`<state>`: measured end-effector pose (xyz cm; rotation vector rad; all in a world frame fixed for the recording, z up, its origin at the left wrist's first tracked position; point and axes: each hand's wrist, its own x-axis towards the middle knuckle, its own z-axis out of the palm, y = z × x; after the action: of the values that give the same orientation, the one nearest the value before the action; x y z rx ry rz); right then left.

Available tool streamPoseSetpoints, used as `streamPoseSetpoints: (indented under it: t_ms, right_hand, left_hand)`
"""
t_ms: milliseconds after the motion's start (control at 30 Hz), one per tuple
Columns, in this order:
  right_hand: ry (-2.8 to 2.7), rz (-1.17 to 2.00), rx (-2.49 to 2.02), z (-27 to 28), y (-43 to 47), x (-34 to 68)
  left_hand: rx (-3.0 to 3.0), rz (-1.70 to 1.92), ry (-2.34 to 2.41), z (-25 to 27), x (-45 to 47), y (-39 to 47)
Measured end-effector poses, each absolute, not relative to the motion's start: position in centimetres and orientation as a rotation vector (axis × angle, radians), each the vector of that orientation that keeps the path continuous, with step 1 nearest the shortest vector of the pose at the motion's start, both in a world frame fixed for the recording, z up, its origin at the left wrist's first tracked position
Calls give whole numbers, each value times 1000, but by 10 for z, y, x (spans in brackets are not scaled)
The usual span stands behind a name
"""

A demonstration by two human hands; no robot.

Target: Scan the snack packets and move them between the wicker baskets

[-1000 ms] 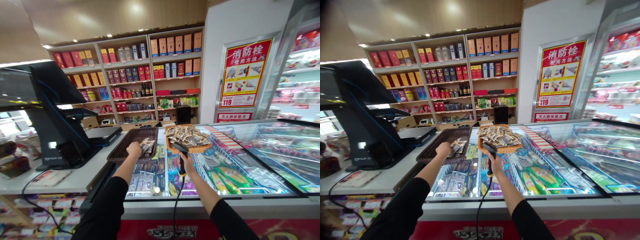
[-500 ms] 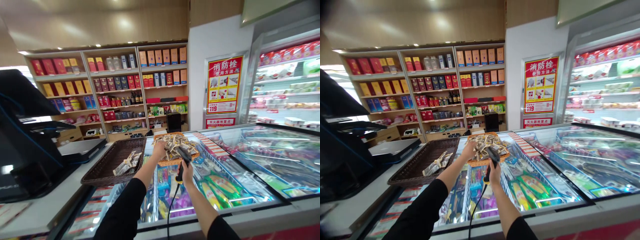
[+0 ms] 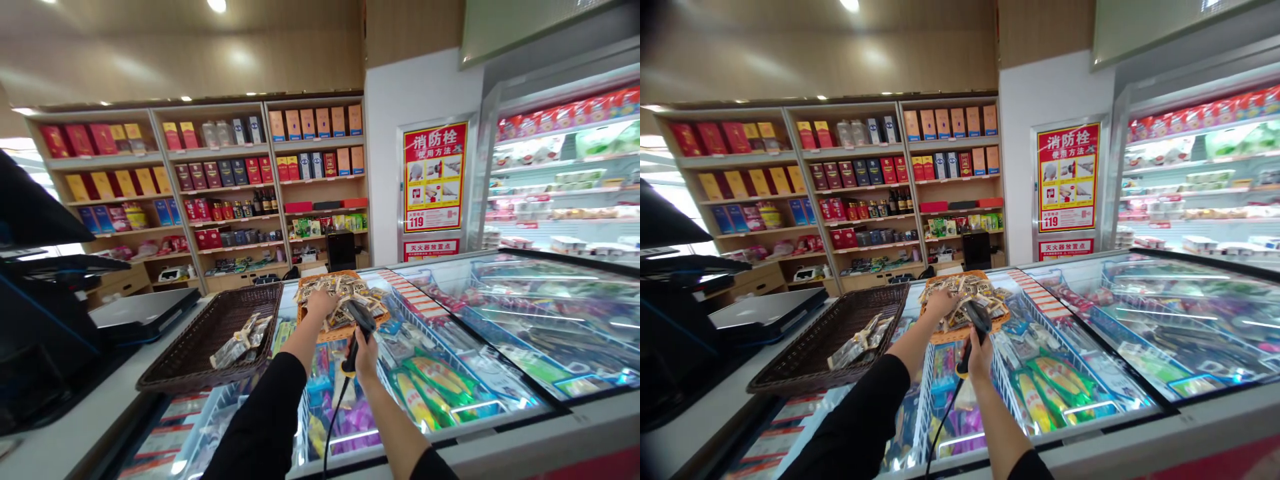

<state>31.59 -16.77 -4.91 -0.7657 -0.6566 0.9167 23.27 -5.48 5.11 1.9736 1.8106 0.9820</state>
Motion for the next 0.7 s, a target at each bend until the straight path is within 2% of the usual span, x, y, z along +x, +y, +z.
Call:
streamPoseSetpoints:
  t_ms: [233,433,567,700]
  right_hand:
    - [-706,922,-757,-53,-170,319]
    - [-783,941,-746,-50,-184,314]
    - [-838,964,-713,-48,-192,298]
    - [-1043,1017,-715,-41,-198,280]
  left_hand:
    - [1623,1193,1639,41,206,-69]
    - [949,1206,1020,57,129,-94]
    - [784,1174,1052,51,78,-107]
    - [812,1385,1061,31,59,-108]
